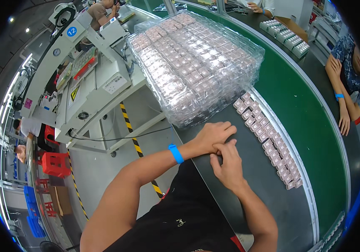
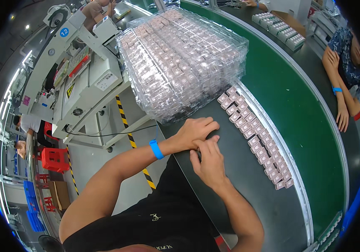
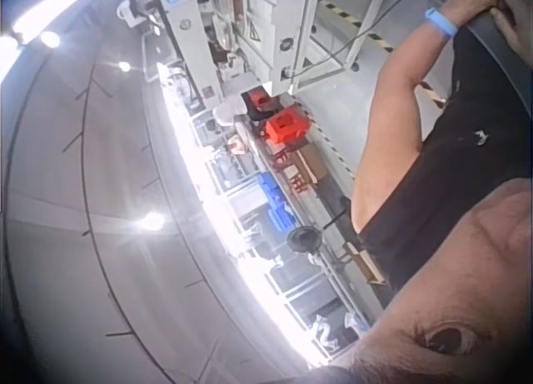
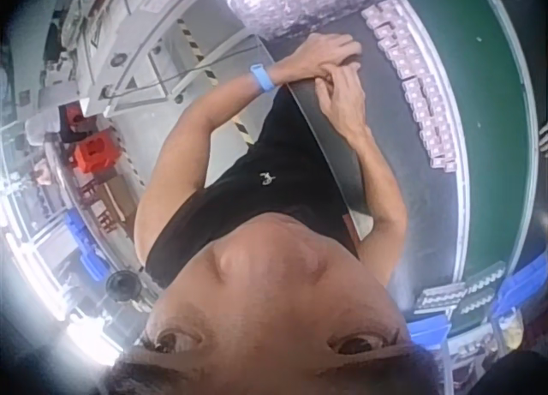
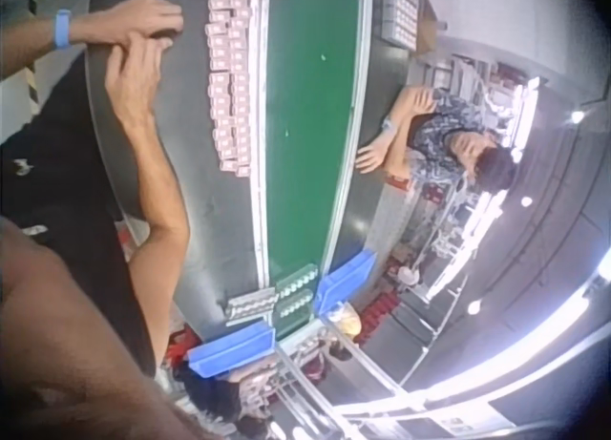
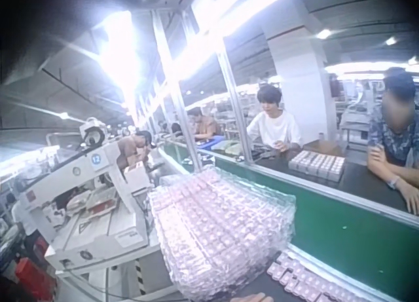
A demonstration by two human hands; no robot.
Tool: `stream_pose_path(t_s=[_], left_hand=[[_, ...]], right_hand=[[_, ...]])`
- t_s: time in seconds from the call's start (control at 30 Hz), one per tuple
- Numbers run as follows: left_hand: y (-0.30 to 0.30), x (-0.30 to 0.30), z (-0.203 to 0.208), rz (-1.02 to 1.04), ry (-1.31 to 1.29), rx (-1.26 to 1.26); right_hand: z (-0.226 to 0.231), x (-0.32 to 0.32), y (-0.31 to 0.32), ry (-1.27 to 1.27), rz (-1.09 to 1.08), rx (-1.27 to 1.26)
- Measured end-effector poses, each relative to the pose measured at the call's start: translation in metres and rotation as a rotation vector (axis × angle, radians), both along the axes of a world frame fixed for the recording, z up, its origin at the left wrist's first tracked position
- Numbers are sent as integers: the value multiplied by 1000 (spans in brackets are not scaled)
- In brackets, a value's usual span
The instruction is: Assembling small electronic components into individual trays and then placing them into a larger tray on an assembly line.
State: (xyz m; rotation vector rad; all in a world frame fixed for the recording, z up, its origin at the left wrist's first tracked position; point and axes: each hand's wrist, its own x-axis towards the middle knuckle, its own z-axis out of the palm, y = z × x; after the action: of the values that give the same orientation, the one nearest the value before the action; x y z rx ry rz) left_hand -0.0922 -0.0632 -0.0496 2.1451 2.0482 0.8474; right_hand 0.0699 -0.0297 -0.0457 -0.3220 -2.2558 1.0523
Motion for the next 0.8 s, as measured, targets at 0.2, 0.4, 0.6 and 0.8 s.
stream_pose_path(t_s=[0.2,0.4,0.6,0.8], left_hand=[[2,-1,-2,3,-8,-15],[2,2,-3,26,14,-24],[1,3,-3,38,24,9],[2,3,-3,38,26,16]], right_hand=[[4,2,-1,-67,-70,8],[-2,2,4,62,-24,13],[5,3,2,75,-12,-185],[3,6,4,0,2,-206]])
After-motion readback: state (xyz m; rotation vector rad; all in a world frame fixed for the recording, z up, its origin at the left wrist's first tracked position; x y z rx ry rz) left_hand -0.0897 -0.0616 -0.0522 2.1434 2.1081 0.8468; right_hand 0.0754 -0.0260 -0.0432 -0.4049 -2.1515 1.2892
